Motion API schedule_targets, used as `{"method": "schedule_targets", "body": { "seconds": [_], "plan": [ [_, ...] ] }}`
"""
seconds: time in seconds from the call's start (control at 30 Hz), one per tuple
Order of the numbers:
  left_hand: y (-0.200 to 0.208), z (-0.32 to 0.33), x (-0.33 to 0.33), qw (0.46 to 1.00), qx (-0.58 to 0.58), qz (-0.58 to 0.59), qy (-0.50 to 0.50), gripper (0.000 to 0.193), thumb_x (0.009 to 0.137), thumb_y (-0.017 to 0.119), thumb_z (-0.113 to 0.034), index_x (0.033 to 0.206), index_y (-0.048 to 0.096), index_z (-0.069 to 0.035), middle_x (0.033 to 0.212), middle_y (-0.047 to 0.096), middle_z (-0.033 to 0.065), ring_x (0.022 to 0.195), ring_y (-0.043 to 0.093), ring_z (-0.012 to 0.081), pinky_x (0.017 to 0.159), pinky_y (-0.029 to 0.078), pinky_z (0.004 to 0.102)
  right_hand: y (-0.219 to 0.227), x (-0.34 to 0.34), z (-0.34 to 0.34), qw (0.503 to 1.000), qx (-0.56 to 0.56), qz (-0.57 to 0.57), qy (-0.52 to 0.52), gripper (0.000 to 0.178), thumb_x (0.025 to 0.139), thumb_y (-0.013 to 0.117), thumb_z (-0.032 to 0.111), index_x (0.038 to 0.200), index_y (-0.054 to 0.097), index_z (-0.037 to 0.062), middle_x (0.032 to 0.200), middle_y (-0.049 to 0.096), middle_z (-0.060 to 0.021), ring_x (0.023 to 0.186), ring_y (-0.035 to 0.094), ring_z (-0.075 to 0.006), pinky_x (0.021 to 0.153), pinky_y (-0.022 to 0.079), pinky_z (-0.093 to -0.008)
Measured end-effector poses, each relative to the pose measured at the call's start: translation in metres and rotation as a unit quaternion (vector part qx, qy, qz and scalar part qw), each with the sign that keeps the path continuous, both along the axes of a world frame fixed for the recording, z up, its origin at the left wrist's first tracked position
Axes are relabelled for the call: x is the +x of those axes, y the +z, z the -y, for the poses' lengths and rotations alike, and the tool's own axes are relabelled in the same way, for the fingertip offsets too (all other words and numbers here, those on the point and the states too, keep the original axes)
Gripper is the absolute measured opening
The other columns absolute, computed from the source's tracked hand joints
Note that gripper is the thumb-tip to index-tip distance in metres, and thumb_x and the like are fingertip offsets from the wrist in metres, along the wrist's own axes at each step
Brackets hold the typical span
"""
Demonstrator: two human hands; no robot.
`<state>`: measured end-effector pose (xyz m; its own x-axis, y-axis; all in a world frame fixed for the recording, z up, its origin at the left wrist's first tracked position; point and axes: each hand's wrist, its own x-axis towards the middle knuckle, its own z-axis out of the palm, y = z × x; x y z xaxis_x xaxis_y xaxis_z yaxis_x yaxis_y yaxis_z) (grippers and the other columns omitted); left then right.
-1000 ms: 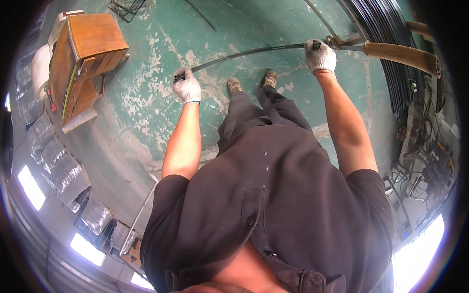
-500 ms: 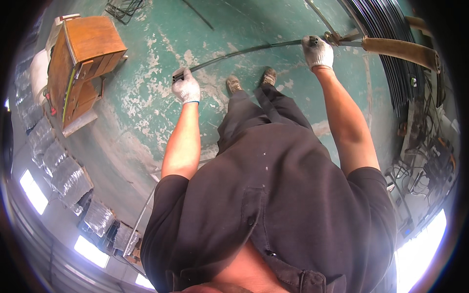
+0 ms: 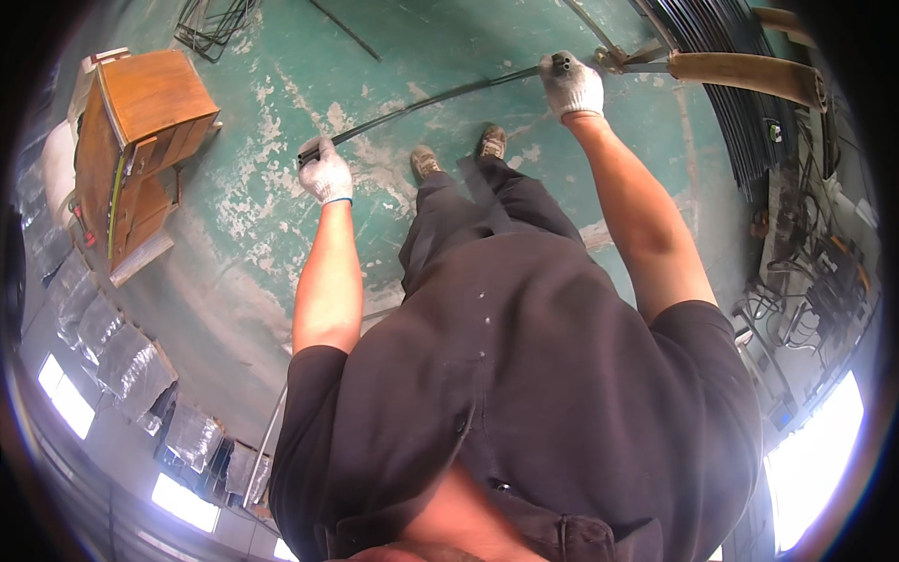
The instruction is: The person bends a long metal rod by hand, measures it on a wooden workbench, and then uses a machine to bend multiple rods. They operate a control panel and handle the rods throughout the process.
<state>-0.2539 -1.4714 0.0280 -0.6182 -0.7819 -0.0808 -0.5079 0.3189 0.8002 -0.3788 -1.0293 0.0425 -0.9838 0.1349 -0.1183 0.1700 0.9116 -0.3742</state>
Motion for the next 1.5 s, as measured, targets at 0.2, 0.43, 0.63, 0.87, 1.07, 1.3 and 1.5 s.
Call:
{"method": "schedule_targets", "body": {
  "seconds": [0.2, 0.43, 0.63, 0.87, 1.07, 1.3, 1.5],
  "plan": [
    [0.013, -0.007, -0.003, 0.999, 0.024, 0.022, 0.004, 0.02, 0.102, 0.076, -0.02, 0.107, 0.078, -0.001, 0.104, 0.081, 0.0146, 0.095, 0.078, 0.0279, 0.086, 0.06, 0.0409, 0.002, -0.003, 0.001, 1.0, 0.02, 0.013, 0.003, 0.05, 0.108, 0.052, 0.054, 0.107, 0.078, 0.0115, 0.1, 0.079, -0.0235, 0.099, 0.075, -0.0475, 0.092, 0.06, -0.0552],
    [-0.002, 0.001, -0.005, 0.997, 0.046, -0.04, -0.036, 0.012, 0.102, 0.077, -0.017, 0.105, 0.078, -0.005, 0.099, 0.08, 0.0072, 0.091, 0.076, 0.0207, 0.084, 0.059, 0.0372, -0.008, -0.008, -0.011, 0.997, 0.062, 0.01, 0.04, 0.05, 0.11, 0.048, 0.051, 0.108, 0.077, 0.0095, 0.109, 0.079, -0.0211, 0.103, 0.074, -0.0467, 0.094, 0.059, -0.0537],
    [-0.007, 0.001, -0.004, 0.997, 0.027, -0.04, -0.064, 0.006, 0.098, 0.08, -0.011, 0.099, 0.075, -0.008, 0.094, 0.075, 0.0052, 0.084, 0.072, 0.019, 0.079, 0.058, 0.0361, 0.002, -0.013, -0.01, 0.99, 0.11, -0.002, 0.09, 0.043, 0.107, 0.057, 0.05, 0.106, 0.075, 0.0102, 0.11, 0.077, -0.0186, 0.105, 0.073, -0.0442, 0.093, 0.058, -0.0516],
    [-0.011, 0.017, -0.011, 0.995, 0.068, -0.054, -0.054, 0.009, 0.102, 0.077, -0.013, 0.106, 0.077, -0.006, 0.101, 0.079, 0.0047, 0.092, 0.075, 0.0183, 0.084, 0.059, 0.0347, -0.001, 0.001, 0.003, 1.0, 0.019, -0.006, 0.006, 0.039, 0.106, 0.06, 0.046, 0.103, 0.077, 0.0106, 0.107, 0.076, -0.0177, 0.103, 0.073, -0.0424, 0.093, 0.058, -0.0509],
    [-0.004, 0.02, -0.021, 0.994, 0.087, -0.041, -0.045, 0.009, 0.102, 0.077, -0.012, 0.106, 0.077, -0.004, 0.101, 0.08, 0.0053, 0.091, 0.074, 0.0186, 0.085, 0.059, 0.0355, -0.003, -0.001, 0.007, 0.999, 0.036, 0.02, 0.002, 0.043, 0.106, 0.055, 0.047, 0.106, 0.077, 0.0109, 0.104, 0.078, -0.0216, 0.1, 0.076, -0.0444, 0.091, 0.059, -0.054],
    [-0.008, 0.02, -0.027, 0.991, 0.107, -0.06, -0.045, 0.014, 0.103, 0.078, -0.017, 0.103, 0.078, -0.003, 0.096, 0.08, 0.0061, 0.089, 0.075, 0.0193, 0.082, 0.059, 0.0369, -0.008, -0.009, 0.016, 0.998, 0.051, -0.022, 0.005, 0.042, 0.106, 0.053, 0.045, 0.106, 0.078, 0.0111, 0.106, 0.08, -0.0201, 0.099, 0.077, -0.0455, 0.092, 0.06, -0.0539],
    [-0.013, 0.02, -0.037, 0.991, 0.109, -0.059, -0.047, 0.007, 0.098, 0.077, -0.008, 0.103, 0.075, -0.004, 0.096, 0.077, 0.0042, 0.089, 0.072, 0.0187, 0.083, 0.058, 0.0355, -0.013, -0.015, 0.014, 0.998, 0.062, -0.022, -0.009, 0.042, 0.105, 0.055, 0.045, 0.102, 0.078, 0.0098, 0.099, 0.079, -0.0214, 0.097, 0.077, -0.0451, 0.089, 0.061, -0.0535]
  ]
}}
